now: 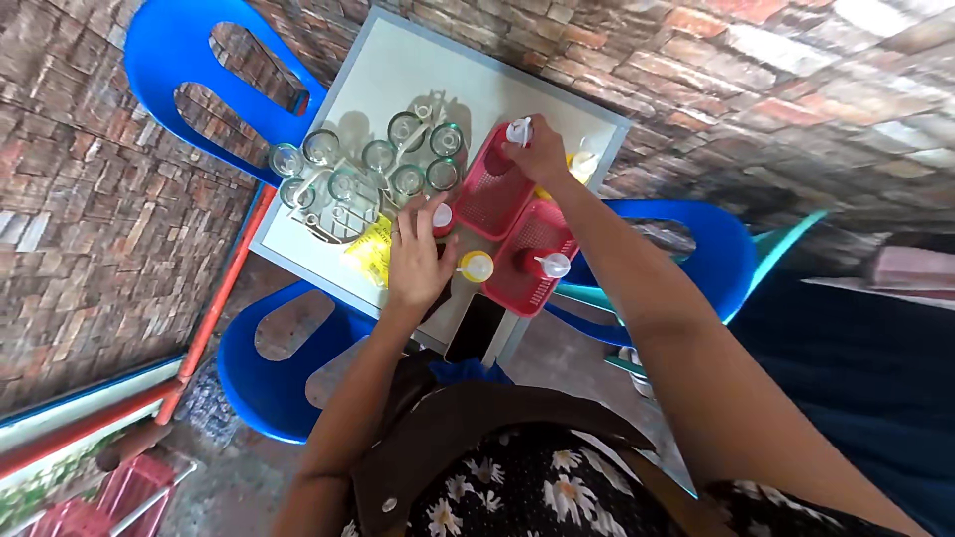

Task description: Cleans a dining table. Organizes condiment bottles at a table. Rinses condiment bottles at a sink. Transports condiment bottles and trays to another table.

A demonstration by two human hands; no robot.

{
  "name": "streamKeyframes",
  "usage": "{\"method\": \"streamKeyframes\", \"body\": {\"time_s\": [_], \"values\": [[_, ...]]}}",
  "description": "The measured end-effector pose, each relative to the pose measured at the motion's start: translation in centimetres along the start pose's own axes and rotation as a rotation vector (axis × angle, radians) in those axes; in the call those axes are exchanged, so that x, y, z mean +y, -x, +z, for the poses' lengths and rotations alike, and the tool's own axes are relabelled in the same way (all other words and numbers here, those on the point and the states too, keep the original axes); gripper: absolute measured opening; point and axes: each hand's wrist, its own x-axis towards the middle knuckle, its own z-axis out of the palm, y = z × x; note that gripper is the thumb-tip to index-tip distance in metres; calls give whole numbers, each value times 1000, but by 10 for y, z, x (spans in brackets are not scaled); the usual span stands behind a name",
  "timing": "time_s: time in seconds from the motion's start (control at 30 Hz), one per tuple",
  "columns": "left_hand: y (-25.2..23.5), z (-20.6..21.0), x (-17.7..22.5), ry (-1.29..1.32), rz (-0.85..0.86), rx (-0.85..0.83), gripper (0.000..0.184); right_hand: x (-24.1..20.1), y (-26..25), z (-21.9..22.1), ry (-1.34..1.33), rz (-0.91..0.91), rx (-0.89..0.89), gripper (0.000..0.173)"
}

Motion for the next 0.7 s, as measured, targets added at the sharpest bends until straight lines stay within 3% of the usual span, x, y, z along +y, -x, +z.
{"method": "streamKeyframes", "body": {"time_s": [0.13, 0.23, 0.37, 0.43, 0.47, 0.53, 0.6, 0.7], "values": [[-3, -15, 0, 112, 51, 62, 57, -10, 17, -28, -10, -83, 14, 58], [-15, -23, 14, 187, 119, 62, 59, -42, 50, -62, 28, -224, -59, 55], [-32, -28, 42, 306, 231, -27, 91, -94, 114, -100, -91, -521, -243, 51], [-25, -35, 53, 310, 216, -102, 92, -101, 141, -105, -235, -595, -350, 60], [-16, -41, 55, 328, 188, -131, 89, -95, 151, -105, -289, -612, -402, 76], [6, -46, 44, 410, 105, -163, 82, -66, 167, -103, -323, -548, -404, 103], [30, -45, 23, 487, 46, -113, 79, -16, 178, -95, -223, -380, -335, 103], [67, -49, -5, 534, -58, -2, 76, 59, 189, -49, -130, 14, -260, 95]]}}
